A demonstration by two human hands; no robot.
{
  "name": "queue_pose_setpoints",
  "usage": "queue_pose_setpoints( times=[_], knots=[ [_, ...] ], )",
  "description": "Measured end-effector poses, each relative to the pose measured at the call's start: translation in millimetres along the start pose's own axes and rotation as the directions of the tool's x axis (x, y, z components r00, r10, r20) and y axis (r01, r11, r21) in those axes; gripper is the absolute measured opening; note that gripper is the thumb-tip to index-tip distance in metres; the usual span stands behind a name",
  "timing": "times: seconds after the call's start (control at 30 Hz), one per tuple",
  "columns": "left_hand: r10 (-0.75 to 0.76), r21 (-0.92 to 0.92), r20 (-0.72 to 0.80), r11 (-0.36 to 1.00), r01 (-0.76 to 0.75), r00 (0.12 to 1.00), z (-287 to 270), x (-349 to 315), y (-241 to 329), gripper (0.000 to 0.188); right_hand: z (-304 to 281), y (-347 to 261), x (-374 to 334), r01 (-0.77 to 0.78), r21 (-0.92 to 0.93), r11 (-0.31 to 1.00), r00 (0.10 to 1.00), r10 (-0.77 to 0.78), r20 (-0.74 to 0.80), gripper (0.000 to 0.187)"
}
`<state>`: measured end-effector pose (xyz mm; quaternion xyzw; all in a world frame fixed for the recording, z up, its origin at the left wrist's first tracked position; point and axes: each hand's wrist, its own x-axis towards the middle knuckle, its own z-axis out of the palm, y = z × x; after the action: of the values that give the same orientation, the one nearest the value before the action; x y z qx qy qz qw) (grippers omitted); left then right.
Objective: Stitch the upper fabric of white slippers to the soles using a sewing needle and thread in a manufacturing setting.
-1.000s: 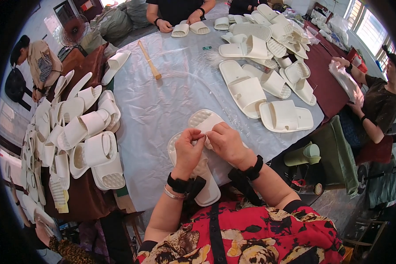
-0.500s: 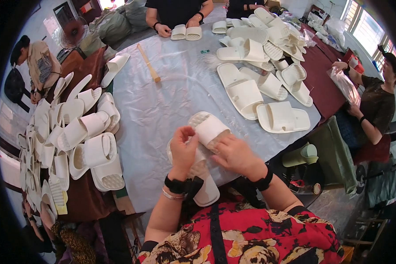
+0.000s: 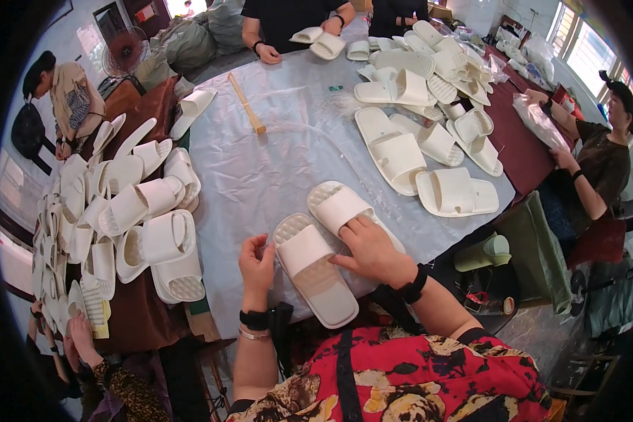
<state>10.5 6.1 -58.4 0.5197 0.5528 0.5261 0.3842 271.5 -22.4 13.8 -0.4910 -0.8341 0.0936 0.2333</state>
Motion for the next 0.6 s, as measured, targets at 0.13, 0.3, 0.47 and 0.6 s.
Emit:
queue_pose_setpoints(
  times=[0.13, 0.3, 0.47, 0.6],
  knots=[
    [0.048, -0.015, 0.039, 0.999, -0.047, 0.998, 2, 0, 0, 0.021, 14, 6, 7, -0.031, -0.017, 0.999, 0.998, 0.03, -0.048, 0.039],
    [0.051, -0.107, 0.063, 0.993, -0.045, 0.997, -4, -2, 0, 0.018, 36, 14, 17, 0.004, -0.049, 0.999, 0.976, -0.014, -0.216, 0.021],
    [0.061, -0.1, 0.06, 0.993, -0.054, 0.996, -1, -4, 9, 0.015, 22, 8, 19, 0.021, -0.088, 0.996, 0.987, -0.035, -0.156, 0.014],
    [0.021, -0.173, 0.067, 0.985, -0.009, 0.998, -3, -3, 3, 0.014, -22, -3, 17, 0.032, -0.151, 0.988, 0.964, -0.07, -0.256, 0.014]
  ],
)
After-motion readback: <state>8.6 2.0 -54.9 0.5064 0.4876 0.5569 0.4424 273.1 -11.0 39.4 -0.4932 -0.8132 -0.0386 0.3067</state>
